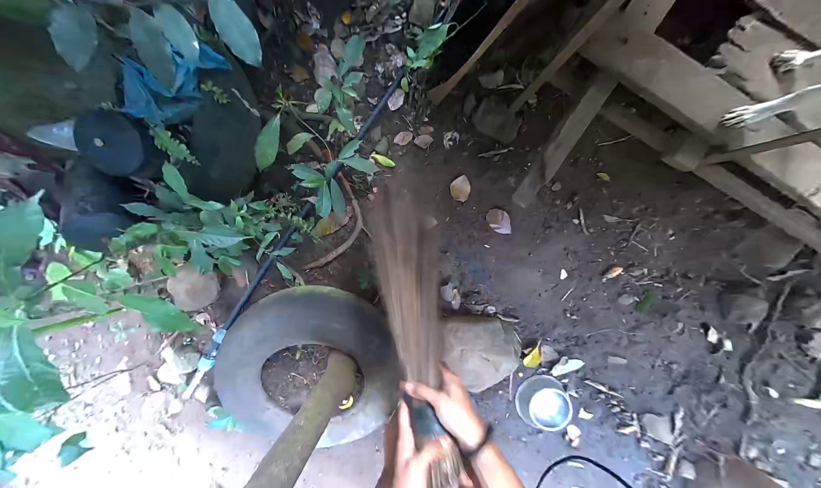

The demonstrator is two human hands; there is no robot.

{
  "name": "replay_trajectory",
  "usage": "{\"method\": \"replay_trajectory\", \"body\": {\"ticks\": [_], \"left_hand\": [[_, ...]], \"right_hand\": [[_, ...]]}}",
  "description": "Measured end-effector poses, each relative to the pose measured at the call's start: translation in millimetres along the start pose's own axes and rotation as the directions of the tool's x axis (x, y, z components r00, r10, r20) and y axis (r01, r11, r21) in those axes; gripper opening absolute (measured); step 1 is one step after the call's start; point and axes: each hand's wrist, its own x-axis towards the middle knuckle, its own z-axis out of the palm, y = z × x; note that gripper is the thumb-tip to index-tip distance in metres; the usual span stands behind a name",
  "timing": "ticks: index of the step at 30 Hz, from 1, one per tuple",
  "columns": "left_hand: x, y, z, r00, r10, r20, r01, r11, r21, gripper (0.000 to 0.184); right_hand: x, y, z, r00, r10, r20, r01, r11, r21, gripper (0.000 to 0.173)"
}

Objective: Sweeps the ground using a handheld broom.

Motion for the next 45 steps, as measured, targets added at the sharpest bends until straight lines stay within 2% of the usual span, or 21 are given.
{"method": "replay_trajectory", "body": {"ticks": [3, 5, 7, 10, 12, 14, 17, 18, 20, 22, 25, 27, 29, 31, 34, 36, 37, 39, 41, 43, 45], "left_hand": [[80.3, 53.7, -2.9, 0.969, -0.015, -0.248, 0.035, 0.997, 0.074, 0.076], [124.1, 87.7, -3.1, 0.976, -0.139, -0.167, 0.169, 0.969, 0.181, 0.067], [124.8, 94.8, -1.6, 0.976, -0.219, 0.001, 0.207, 0.924, 0.323, 0.083], [84.2, 85.5, -17.0, 0.955, -0.255, 0.153, 0.193, 0.923, 0.332, 0.092], [48.2, 79.7, -16.2, 0.964, -0.225, 0.141, 0.171, 0.933, 0.315, 0.096], [31.2, 67.1, -6.7, 0.993, -0.119, 0.003, 0.113, 0.951, 0.288, 0.100], [100.1, 62.8, -5.2, 0.990, 0.034, -0.134, 0.010, 0.950, 0.312, 0.101], [137.0, 67.8, -1.8, 0.990, 0.012, -0.144, 0.039, 0.936, 0.350, 0.095], [188.8, 88.5, 11.7, 0.983, -0.175, -0.051, 0.177, 0.853, 0.491, 0.085], [184.3, 112.3, 13.6, 0.956, -0.288, 0.057, 0.193, 0.764, 0.616, 0.088], [114.5, 137.4, -20.5, 0.981, -0.173, 0.085, 0.091, 0.802, 0.591, 0.094], [102.0, 152.6, -39.6, 0.993, -0.073, 0.089, 0.013, 0.838, 0.546, 0.107], [136.7, 160.2, -25.6, 0.998, 0.026, 0.049, -0.047, 0.856, 0.515, 0.106], [200.1, 170.2, 9.0, 0.999, 0.037, -0.015, -0.023, 0.838, 0.545, 0.089], [254.4, 187.1, 35.3, 0.983, -0.184, -0.008, 0.144, 0.739, 0.659, 0.066], [228.7, 196.9, 14.3, 0.953, -0.275, 0.131, 0.113, 0.719, 0.686, 0.068], [207.6, 203.0, -4.2, 0.943, -0.281, 0.180, 0.092, 0.737, 0.670, 0.079], [179.7, 209.7, -28.2, 0.948, -0.232, 0.216, 0.050, 0.783, 0.620, 0.099], [181.6, 203.8, -12.8, 0.983, -0.068, 0.171, -0.041, 0.824, 0.566, 0.099], [222.3, 195.5, 25.5, 0.990, 0.131, 0.054, -0.139, 0.812, 0.567, 0.095], [285.2, 189.0, 56.5, 0.986, 0.165, -0.027, -0.114, 0.779, 0.617, 0.095]], "right_hand": [[93.2, -40.2, 39.7, 0.970, 0.099, 0.221, -0.100, 0.995, -0.007, 0.030], [130.4, -54.0, 42.0, 0.977, 0.152, 0.147, -0.164, 0.984, 0.070, 0.029], [116.7, -44.2, 29.7, 0.991, 0.134, -0.020, -0.126, 0.961, 0.246, 0.026], [61.5, -27.4, 29.4, 0.979, 0.063, -0.196, 0.011, 0.936, 0.353, 0.033], [30.6, -19.3, 26.6, 0.987, 0.043, -0.152, 0.020, 0.920, 0.391, 0.035], [27.8, -17.3, 24.4, 0.999, 0.047, 0.011, -0.047, 0.917, 0.397, 0.036], [101.9, -34.0, 33.2, 0.982, 0.090, 0.169, -0.140, 0.938, 0.318, 0.025], [136.6, -36.9, 31.5, 0.983, 0.120, 0.141, -0.159, 0.936, 0.314, 0.026], [176.1, -39.9, 18.1, 0.987, 0.160, -0.009, -0.142, 0.899, 0.414, 0.031], [160.2, -40.1, 20.7, 0.980, 0.171, -0.101, -0.086, 0.824, 0.559, 0.031], [86.6, -54.3, 56.0, 0.989, 0.138, -0.043, -0.075, 0.741, 0.667, 0.035], [79.8, -73.5, 73.1, 0.993, 0.084, 0.086, -0.120, 0.710, 0.694, 0.046], [120.4, -98.9, 67.9, 0.984, 0.032, 0.173, -0.142, 0.730, 0.668, 0.037], [185.4, -126.4, 48.7, 0.982, 0.004, 0.187, -0.119, 0.786, 0.606, 0.025], [228.5, -132.9, 26.1, 0.994, 0.108, 0.034, -0.106, 0.789, 0.605, 0.033], [192.6, -122.0, 41.6, 0.982, 0.152, -0.114, -0.036, 0.740, 0.671, 0.034], [167.9, -118.3, 56.4, 0.979, 0.137, -0.152, 0.010, 0.709, 0.705, 0.034], [138.0, -118.1, 74.3, 0.988, 0.043, -0.148, 0.085, 0.650, 0.755, 0.038], [150.4, -134.8, 62.2, 0.999, -0.038, -0.027, 0.045, 0.688, 0.725, 0.035], [203.9, -155.8, 37.3, 0.986, -0.114, 0.121, 0.017, 0.794, 0.608, 0.026], [275.9, -149.1, 14.7, 0.968, -0.166, 0.188, 0.052, 0.866, 0.498, 0.034]]}}
